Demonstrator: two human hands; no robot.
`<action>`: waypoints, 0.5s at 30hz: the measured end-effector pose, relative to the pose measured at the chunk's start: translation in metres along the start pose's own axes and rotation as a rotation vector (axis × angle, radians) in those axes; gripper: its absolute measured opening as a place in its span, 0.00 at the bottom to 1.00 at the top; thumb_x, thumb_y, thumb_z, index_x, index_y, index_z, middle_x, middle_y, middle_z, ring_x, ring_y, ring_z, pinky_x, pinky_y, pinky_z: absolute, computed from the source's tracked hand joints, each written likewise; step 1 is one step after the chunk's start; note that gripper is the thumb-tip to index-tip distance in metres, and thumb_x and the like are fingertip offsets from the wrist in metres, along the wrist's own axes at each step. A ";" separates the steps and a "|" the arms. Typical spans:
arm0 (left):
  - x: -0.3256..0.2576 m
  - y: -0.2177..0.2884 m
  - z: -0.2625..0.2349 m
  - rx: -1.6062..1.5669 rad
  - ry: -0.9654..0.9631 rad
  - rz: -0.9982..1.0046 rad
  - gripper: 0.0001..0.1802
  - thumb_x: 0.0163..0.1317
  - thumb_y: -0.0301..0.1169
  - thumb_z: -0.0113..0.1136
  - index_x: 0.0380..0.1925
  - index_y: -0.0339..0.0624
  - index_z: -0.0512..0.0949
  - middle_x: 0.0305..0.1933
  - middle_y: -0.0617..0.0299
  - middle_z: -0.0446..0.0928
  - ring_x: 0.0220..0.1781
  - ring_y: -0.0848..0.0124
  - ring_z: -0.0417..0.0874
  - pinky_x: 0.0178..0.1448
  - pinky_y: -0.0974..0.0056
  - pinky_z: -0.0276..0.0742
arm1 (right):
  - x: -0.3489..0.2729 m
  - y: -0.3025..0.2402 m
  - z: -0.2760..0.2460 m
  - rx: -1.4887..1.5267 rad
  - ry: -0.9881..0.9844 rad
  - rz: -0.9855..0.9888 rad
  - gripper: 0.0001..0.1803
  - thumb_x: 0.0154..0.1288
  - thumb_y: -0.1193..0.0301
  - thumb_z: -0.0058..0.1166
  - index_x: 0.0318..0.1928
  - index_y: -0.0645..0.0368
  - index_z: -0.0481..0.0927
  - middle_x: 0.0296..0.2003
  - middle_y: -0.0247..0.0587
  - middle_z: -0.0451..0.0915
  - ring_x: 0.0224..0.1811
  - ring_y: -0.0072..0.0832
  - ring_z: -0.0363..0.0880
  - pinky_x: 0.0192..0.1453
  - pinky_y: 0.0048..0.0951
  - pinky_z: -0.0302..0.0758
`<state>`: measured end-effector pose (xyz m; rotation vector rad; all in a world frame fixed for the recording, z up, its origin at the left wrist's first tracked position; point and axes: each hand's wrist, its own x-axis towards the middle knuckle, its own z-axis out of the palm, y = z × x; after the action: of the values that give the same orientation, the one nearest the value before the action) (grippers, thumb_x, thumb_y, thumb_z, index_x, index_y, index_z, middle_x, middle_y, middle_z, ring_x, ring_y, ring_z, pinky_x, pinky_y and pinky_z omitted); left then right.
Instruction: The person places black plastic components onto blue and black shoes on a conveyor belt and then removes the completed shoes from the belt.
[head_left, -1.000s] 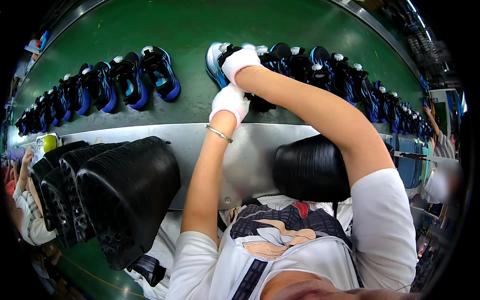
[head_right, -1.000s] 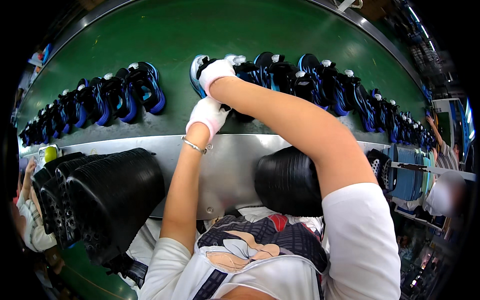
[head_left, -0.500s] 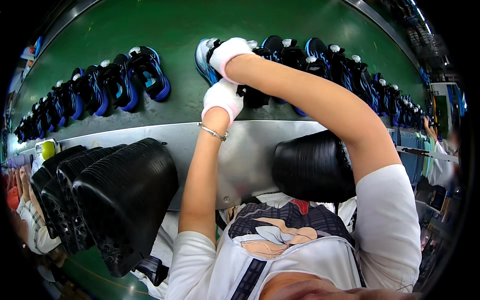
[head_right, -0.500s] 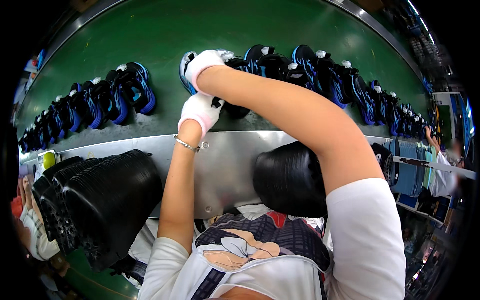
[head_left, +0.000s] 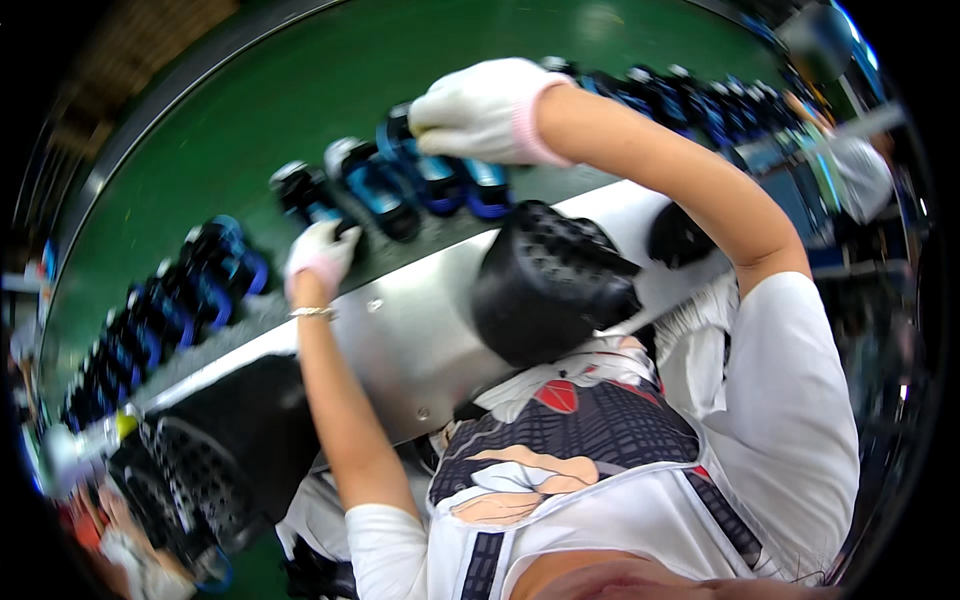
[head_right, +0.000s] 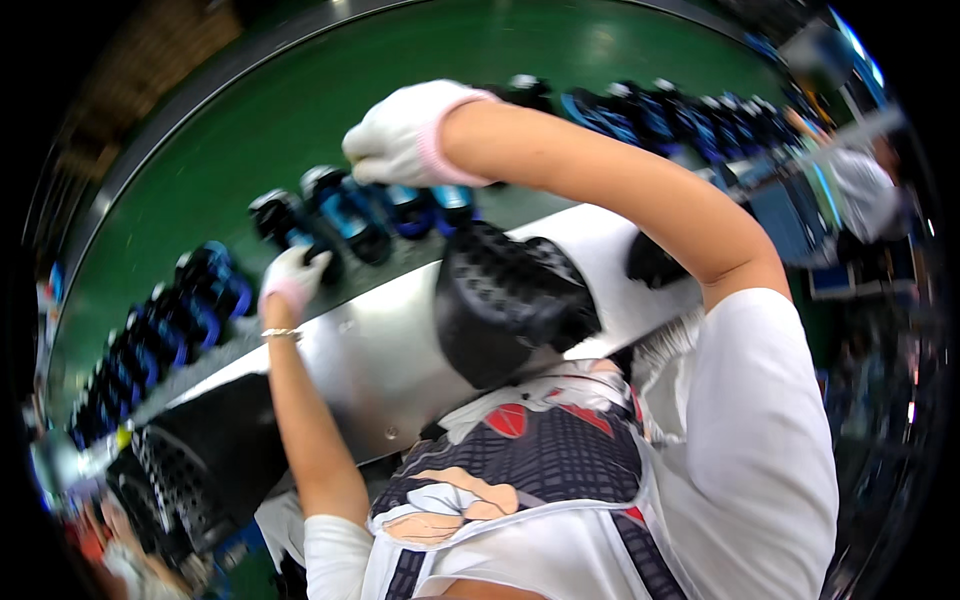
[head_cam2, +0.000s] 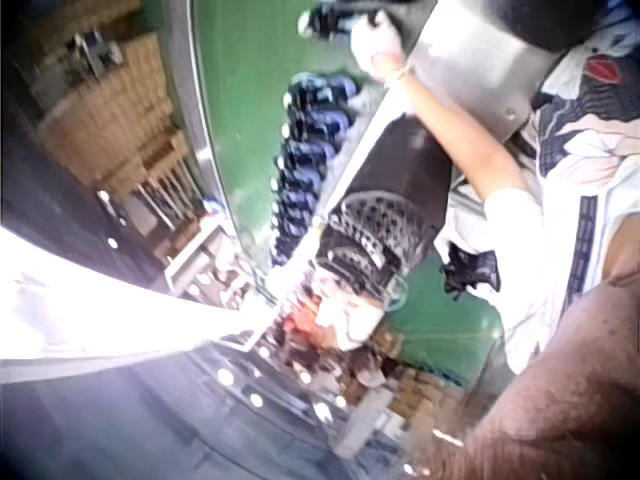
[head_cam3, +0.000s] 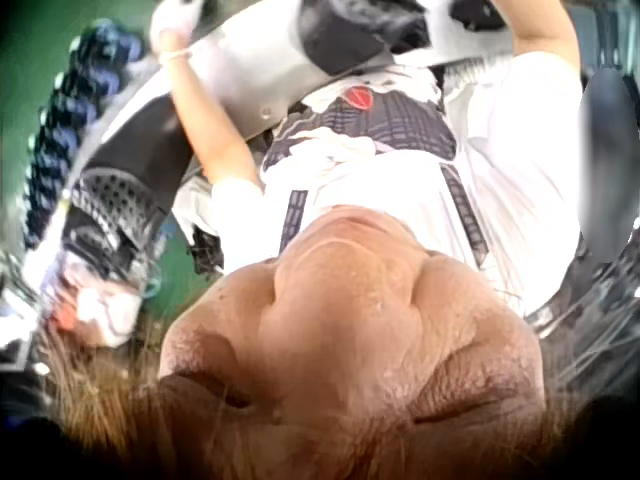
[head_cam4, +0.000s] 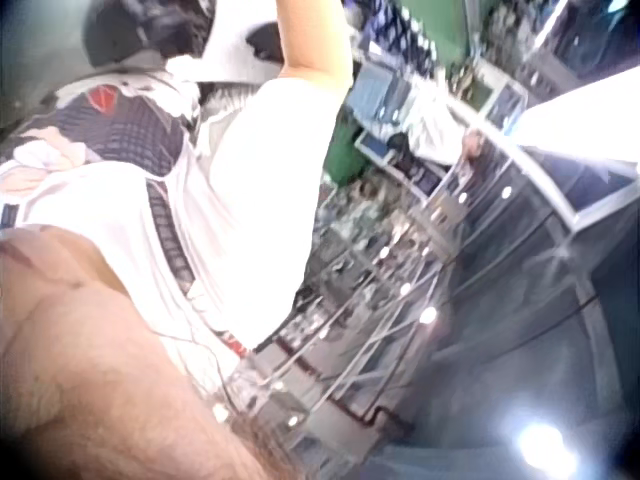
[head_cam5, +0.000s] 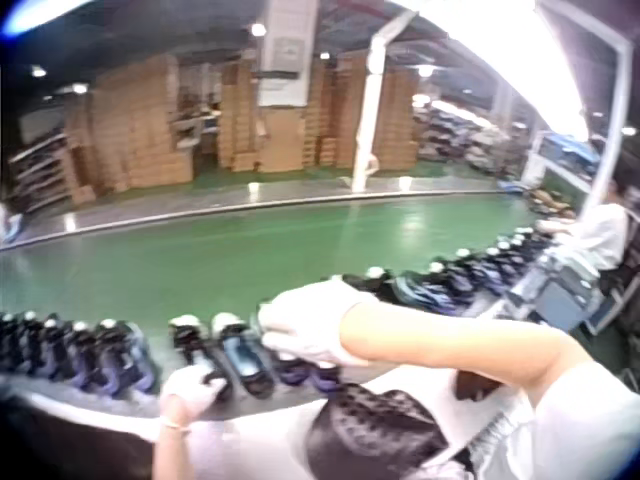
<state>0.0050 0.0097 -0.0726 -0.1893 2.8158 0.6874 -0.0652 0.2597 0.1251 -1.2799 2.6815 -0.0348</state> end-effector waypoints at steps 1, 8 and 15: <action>0.003 -0.014 -0.003 -0.002 0.021 0.003 0.21 0.61 0.46 0.57 0.44 0.39 0.80 0.46 0.45 0.79 0.48 0.49 0.79 0.53 0.54 0.75 | -0.029 0.022 -0.002 0.052 0.107 0.052 0.16 0.65 0.59 0.45 0.42 0.55 0.80 0.37 0.45 0.81 0.42 0.44 0.80 0.47 0.38 0.76; -0.035 0.015 -0.019 0.278 0.432 -0.007 0.28 0.57 0.41 0.61 0.57 0.45 0.73 0.57 0.48 0.73 0.54 0.51 0.75 0.59 0.55 0.70 | -0.261 0.128 0.023 0.212 0.546 0.817 0.17 0.68 0.60 0.47 0.46 0.59 0.79 0.37 0.43 0.81 0.38 0.32 0.79 0.46 0.27 0.74; -0.043 0.056 0.040 -0.235 0.324 0.087 0.24 0.58 0.41 0.63 0.54 0.45 0.76 0.54 0.48 0.72 0.54 0.59 0.75 0.58 0.60 0.71 | -0.358 0.117 0.094 0.328 0.533 1.208 0.16 0.64 0.60 0.48 0.43 0.58 0.80 0.38 0.45 0.81 0.41 0.36 0.79 0.50 0.31 0.73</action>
<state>0.0441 0.0813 -0.0716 -0.2388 3.0549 1.0996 0.0814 0.6154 0.0731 0.6118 3.1818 -0.6769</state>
